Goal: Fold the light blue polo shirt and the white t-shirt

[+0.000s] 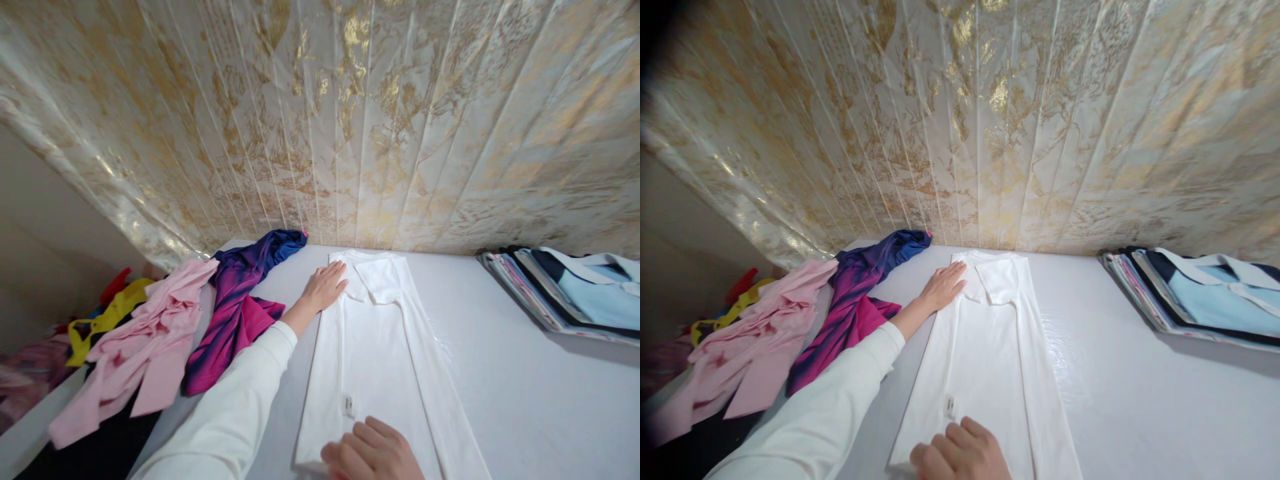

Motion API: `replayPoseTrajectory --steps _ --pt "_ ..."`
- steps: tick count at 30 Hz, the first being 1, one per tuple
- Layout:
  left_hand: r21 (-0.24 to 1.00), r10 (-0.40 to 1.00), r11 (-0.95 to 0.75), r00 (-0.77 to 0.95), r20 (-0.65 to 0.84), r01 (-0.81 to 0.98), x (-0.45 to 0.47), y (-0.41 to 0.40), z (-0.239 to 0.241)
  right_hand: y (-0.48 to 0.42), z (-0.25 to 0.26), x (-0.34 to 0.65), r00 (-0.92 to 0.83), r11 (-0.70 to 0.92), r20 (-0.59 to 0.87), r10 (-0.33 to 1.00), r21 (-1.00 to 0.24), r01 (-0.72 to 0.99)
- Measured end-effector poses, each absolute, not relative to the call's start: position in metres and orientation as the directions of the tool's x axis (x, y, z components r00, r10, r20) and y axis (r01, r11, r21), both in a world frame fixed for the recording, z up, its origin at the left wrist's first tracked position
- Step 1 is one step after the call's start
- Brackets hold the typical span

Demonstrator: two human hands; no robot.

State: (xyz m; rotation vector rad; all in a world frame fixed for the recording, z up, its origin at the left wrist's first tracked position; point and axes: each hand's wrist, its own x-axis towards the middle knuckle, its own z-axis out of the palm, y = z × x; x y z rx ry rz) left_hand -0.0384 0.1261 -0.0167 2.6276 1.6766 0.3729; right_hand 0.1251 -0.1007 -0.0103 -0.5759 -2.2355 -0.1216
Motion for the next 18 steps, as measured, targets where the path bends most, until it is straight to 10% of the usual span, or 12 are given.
replayPoseTrajectory --steps 18 --pt "0.124 0.920 -0.372 0.348 0.182 0.920 -0.038 0.129 -0.018 -0.095 -0.022 0.130 -0.625 0.870 0.606 0.492 -0.324 0.372"
